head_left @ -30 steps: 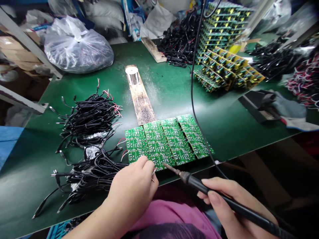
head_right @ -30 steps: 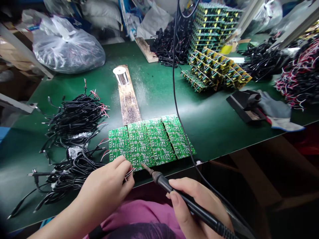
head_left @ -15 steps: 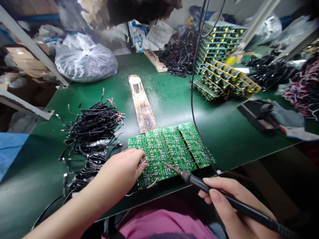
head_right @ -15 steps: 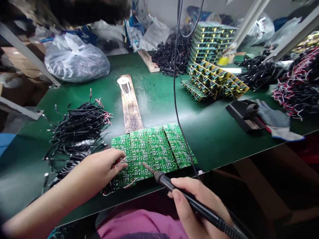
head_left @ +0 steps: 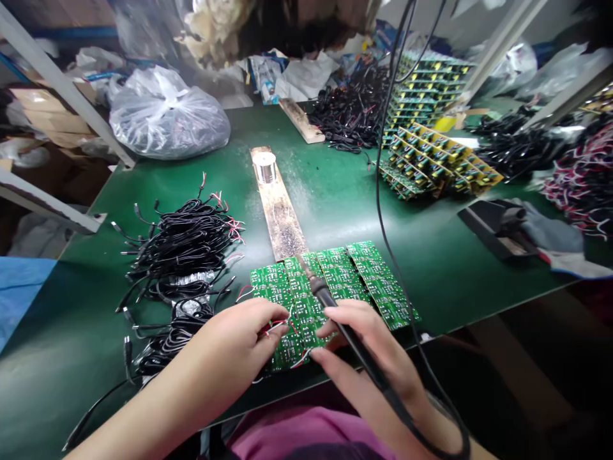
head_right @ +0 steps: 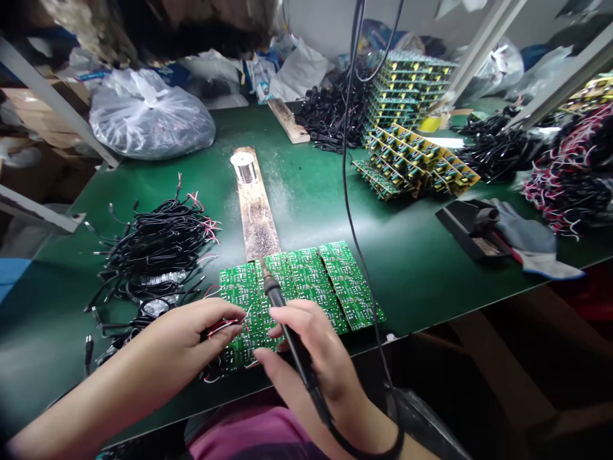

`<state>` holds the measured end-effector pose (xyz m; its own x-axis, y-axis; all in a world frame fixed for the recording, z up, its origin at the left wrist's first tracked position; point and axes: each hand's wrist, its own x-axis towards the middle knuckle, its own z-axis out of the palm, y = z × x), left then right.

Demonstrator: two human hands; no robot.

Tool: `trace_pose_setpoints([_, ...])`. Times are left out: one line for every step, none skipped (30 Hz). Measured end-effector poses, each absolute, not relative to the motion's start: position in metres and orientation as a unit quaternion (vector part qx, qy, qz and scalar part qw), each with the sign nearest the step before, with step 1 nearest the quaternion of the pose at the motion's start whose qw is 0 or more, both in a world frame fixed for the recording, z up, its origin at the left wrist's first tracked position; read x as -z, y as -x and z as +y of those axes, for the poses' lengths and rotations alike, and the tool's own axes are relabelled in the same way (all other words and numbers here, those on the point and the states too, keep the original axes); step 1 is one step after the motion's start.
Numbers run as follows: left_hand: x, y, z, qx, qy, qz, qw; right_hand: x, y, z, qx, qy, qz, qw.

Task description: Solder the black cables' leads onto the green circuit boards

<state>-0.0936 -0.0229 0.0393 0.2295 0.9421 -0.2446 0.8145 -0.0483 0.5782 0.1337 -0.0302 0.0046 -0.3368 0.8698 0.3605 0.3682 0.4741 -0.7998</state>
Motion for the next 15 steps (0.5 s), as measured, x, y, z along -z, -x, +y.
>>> trace_pose_setpoints([-0.038, 0.093, -0.024, -0.103, -0.717, 0.611, 0.318, -0.003, -0.127, -0.028, -0.32, 0.399, -0.759, 0.403])
trace_pose_setpoints([-0.037, 0.092, -0.024, -0.106, -0.717, 0.611, 0.319, -0.002, -0.121, -0.027, -0.325, 0.394, -0.76, 0.402])
trace_pose_setpoints([-0.036, 0.091, -0.025, -0.11, -0.716, 0.611, 0.32, 0.0, -0.116, -0.026, -0.326, 0.395, -0.758, 0.404])
trace_pose_setpoints([-0.035, 0.091, -0.026, -0.116, -0.713, 0.612, 0.322, 0.001, -0.112, -0.025, -0.324, 0.399, -0.754, 0.408])
trace_pose_setpoints([-0.034, 0.092, -0.027, -0.123, -0.709, 0.614, 0.324, 0.002, -0.109, -0.024, -0.32, 0.405, -0.751, 0.412])
trace_pose_setpoints([-0.034, 0.092, -0.028, -0.131, -0.705, 0.615, 0.327, 0.002, -0.107, -0.023, -0.316, 0.412, -0.747, 0.415])
trace_pose_setpoints([-0.034, 0.093, -0.03, -0.137, -0.703, 0.615, 0.33, 0.003, -0.106, -0.023, -0.314, 0.418, -0.744, 0.416])
trace_pose_setpoints([-0.034, 0.093, -0.031, -0.141, -0.702, 0.613, 0.333, 0.003, -0.106, -0.022, -0.312, 0.424, -0.743, 0.414])
trace_pose_setpoints([-0.034, 0.093, -0.032, -0.143, -0.703, 0.611, 0.336, 0.004, -0.106, -0.022, -0.312, 0.429, -0.742, 0.41])
trace_pose_setpoints([-0.035, 0.093, -0.033, -0.143, -0.703, 0.609, 0.338, 0.006, -0.107, -0.022, -0.313, 0.433, -0.742, 0.406])
trace_pose_setpoints([-0.034, 0.092, -0.034, -0.14, -0.703, 0.609, 0.338, 0.007, -0.108, -0.023, -0.314, 0.436, -0.742, 0.401])
trace_pose_setpoints([-0.034, 0.091, -0.034, -0.135, -0.705, 0.611, 0.334, 0.009, -0.11, -0.023, -0.313, 0.438, -0.742, 0.398])
trace_pose_setpoints([-0.032, 0.089, -0.033, -0.128, -0.709, 0.612, 0.327, 0.011, -0.112, -0.024, -0.311, 0.441, -0.742, 0.397])
trace_pose_setpoints([-0.03, 0.087, -0.032, -0.118, -0.714, 0.615, 0.313, 0.012, -0.115, -0.024, -0.308, 0.444, -0.742, 0.397])
trace_pose_setpoints([-0.027, 0.085, -0.031, -0.107, -0.722, 0.617, 0.295, 0.012, -0.119, -0.024, -0.305, 0.447, -0.74, 0.399])
